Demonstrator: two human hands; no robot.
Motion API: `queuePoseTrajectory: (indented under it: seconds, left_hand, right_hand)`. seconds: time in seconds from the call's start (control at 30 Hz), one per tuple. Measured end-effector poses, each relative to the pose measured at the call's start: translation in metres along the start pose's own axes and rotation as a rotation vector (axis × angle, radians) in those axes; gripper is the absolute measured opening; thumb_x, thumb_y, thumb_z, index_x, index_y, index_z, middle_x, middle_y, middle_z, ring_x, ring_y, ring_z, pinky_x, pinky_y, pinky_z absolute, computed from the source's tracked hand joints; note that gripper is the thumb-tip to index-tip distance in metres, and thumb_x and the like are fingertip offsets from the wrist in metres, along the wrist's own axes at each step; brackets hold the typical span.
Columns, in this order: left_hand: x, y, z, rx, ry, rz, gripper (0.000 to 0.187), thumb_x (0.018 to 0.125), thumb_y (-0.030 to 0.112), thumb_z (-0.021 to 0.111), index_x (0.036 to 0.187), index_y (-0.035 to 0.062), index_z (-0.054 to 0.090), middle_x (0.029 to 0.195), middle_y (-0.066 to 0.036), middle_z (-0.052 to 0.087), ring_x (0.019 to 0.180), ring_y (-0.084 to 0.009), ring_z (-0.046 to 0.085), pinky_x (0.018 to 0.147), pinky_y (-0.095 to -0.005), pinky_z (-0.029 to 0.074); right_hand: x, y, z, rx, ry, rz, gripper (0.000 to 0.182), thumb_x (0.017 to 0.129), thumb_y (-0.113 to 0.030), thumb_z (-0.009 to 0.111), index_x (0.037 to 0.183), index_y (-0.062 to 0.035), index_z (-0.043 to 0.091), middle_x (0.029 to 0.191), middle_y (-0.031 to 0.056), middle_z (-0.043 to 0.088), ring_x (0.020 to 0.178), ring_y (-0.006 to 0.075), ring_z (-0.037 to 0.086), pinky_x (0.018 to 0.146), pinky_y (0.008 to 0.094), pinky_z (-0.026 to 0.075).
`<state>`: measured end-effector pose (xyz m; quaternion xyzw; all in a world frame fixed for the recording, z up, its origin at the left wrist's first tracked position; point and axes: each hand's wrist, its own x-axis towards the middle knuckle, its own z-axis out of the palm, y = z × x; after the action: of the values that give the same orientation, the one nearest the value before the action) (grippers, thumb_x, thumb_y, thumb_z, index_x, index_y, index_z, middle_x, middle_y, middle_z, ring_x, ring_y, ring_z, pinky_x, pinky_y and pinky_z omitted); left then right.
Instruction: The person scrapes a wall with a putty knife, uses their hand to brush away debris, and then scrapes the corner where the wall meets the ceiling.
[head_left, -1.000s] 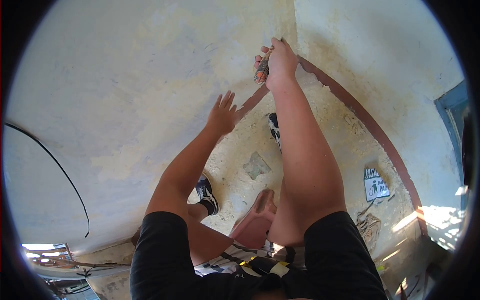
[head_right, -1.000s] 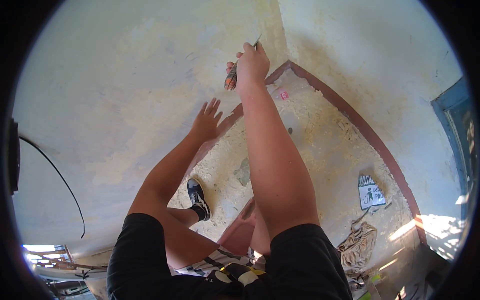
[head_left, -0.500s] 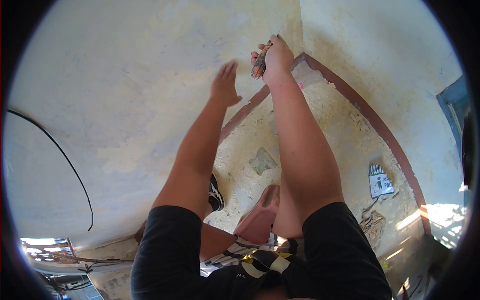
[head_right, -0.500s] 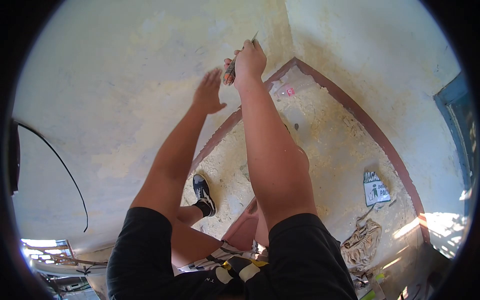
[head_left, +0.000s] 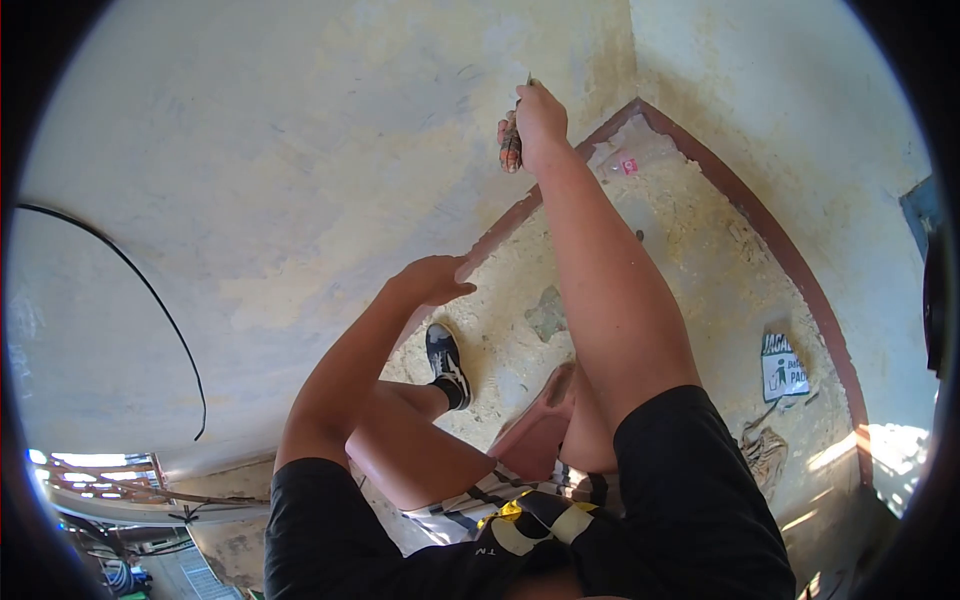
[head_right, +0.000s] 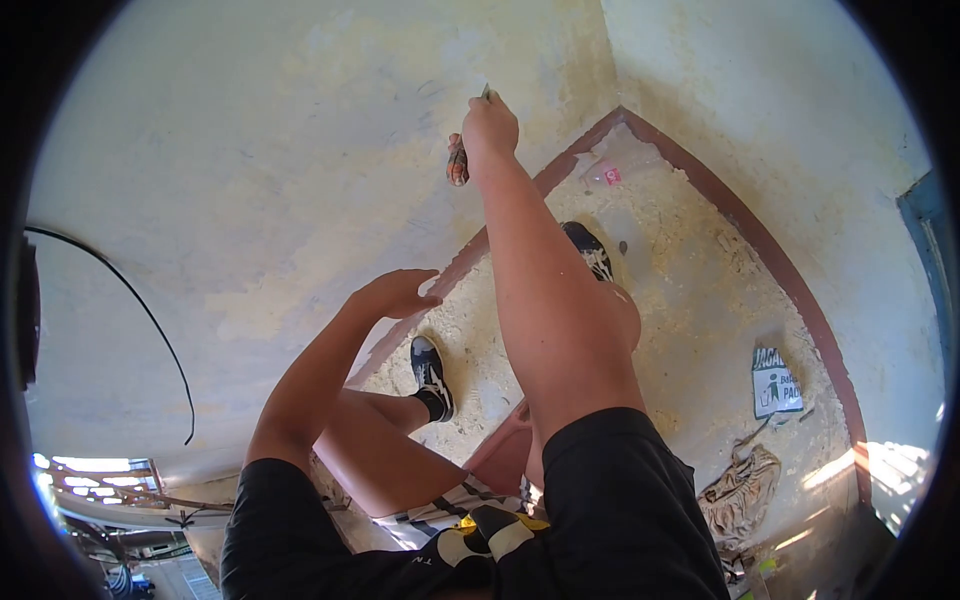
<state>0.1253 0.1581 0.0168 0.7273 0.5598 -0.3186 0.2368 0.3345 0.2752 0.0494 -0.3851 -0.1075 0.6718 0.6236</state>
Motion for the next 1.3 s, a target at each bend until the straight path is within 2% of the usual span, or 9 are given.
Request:
queuePoseTrajectory:
  seconds: [0.07,0.13,0.2,0.3,0.47,0.5,0.6,0.73,1.3]
  left_hand:
    - [-0.026,0.001,0.001,-0.079,0.073,0.057,0.066,0.089,0.044,0.060,0.142,0.0097,0.043,0.135,-0.019,0.053,0.124,-0.0356,0.050,0.103,-0.0409,0.040]
    - [-0.045,0.007,0.002,-0.095,0.048,0.038,0.064,0.090,0.043,0.059,0.141,0.0084,0.043,0.139,-0.020,0.049,0.126,-0.0353,0.048,0.105,-0.0407,0.038]
    - [-0.055,0.007,0.011,-0.209,0.075,0.067,0.065,0.090,0.042,0.060,0.141,0.0074,0.042,0.139,-0.020,0.049,0.126,-0.0356,0.048,0.105,-0.0405,0.038]
    - [-0.037,-0.026,0.050,-0.322,0.124,0.036,0.065,0.090,0.042,0.060,0.142,0.0078,0.042,0.134,-0.021,0.053,0.122,-0.0359,0.051,0.103,-0.0408,0.040]
    - [-0.015,-0.057,0.055,-0.279,-0.062,-0.173,0.069,0.088,0.045,0.061,0.141,0.0064,0.041,0.129,-0.023,0.056,0.119,-0.0373,0.054,0.100,-0.0420,0.042]
    - [-0.016,-0.058,0.061,-0.336,0.161,-0.087,0.067,0.088,0.044,0.060,0.140,0.0056,0.043,0.129,-0.023,0.056,0.120,-0.0372,0.053,0.101,-0.0419,0.042]
    - [-0.013,-0.062,0.062,-0.319,0.220,-0.031,0.063,0.089,0.042,0.061,0.140,0.0088,0.044,0.132,-0.021,0.054,0.121,-0.0368,0.052,0.102,-0.0422,0.041]
    - [-0.024,-0.061,0.065,-0.376,0.074,-0.054,0.063,0.089,0.042,0.060,0.138,0.0058,0.046,0.132,-0.021,0.054,0.123,-0.0361,0.050,0.103,-0.0414,0.040]
    - [-0.058,-0.075,0.076,-0.475,0.171,-0.096,0.060,0.090,0.041,0.062,0.139,0.0111,0.046,0.127,-0.021,0.059,0.115,-0.0345,0.058,0.097,-0.0406,0.045]
  right_hand:
    - [0.002,0.022,0.011,-0.077,-0.013,-0.010,0.017,0.095,-0.025,0.051,0.100,-0.0088,0.051,0.076,0.0092,0.050,0.057,0.0216,0.051,0.049,0.0375,0.047]
    - [0.000,0.042,0.023,-0.175,-0.010,0.030,0.033,0.097,-0.025,0.047,0.128,-0.0143,0.053,0.080,0.0084,0.051,0.058,0.0210,0.053,0.050,0.0374,0.048]
    - [-0.002,0.060,0.035,-0.187,0.032,0.024,0.043,0.098,-0.024,0.045,0.142,-0.0190,0.044,0.086,0.0082,0.053,0.058,0.0206,0.054,0.050,0.0368,0.049]
    - [0.002,0.080,0.048,-0.217,0.030,-0.027,0.043,0.099,-0.022,0.043,0.142,-0.0161,0.044,0.092,0.0080,0.055,0.055,0.0204,0.053,0.050,0.0359,0.049]
    - [-0.002,0.096,0.067,-0.180,0.083,-0.109,0.042,0.100,-0.021,0.043,0.141,-0.0117,0.044,0.090,0.0086,0.055,0.050,0.0205,0.051,0.048,0.0359,0.048]
    - [-0.003,0.097,0.070,-0.126,0.104,-0.138,0.042,0.100,-0.021,0.043,0.140,-0.0103,0.045,0.087,0.0086,0.054,0.049,0.0207,0.050,0.047,0.0362,0.048]
    - [0.009,0.099,0.077,-0.026,0.124,-0.130,0.038,0.100,-0.021,0.043,0.135,-0.0089,0.049,0.082,0.0085,0.052,0.050,0.0210,0.051,0.047,0.0368,0.047]
    - [0.006,0.092,0.077,-0.027,0.136,-0.089,0.035,0.099,-0.021,0.044,0.131,-0.0079,0.051,0.080,0.0079,0.050,0.051,0.0216,0.051,0.048,0.0375,0.046]
    - [0.012,0.076,0.073,0.102,0.163,-0.009,0.018,0.098,-0.022,0.046,0.109,-0.0083,0.053,0.074,0.0066,0.045,0.057,0.0211,0.049,0.048,0.0380,0.044]
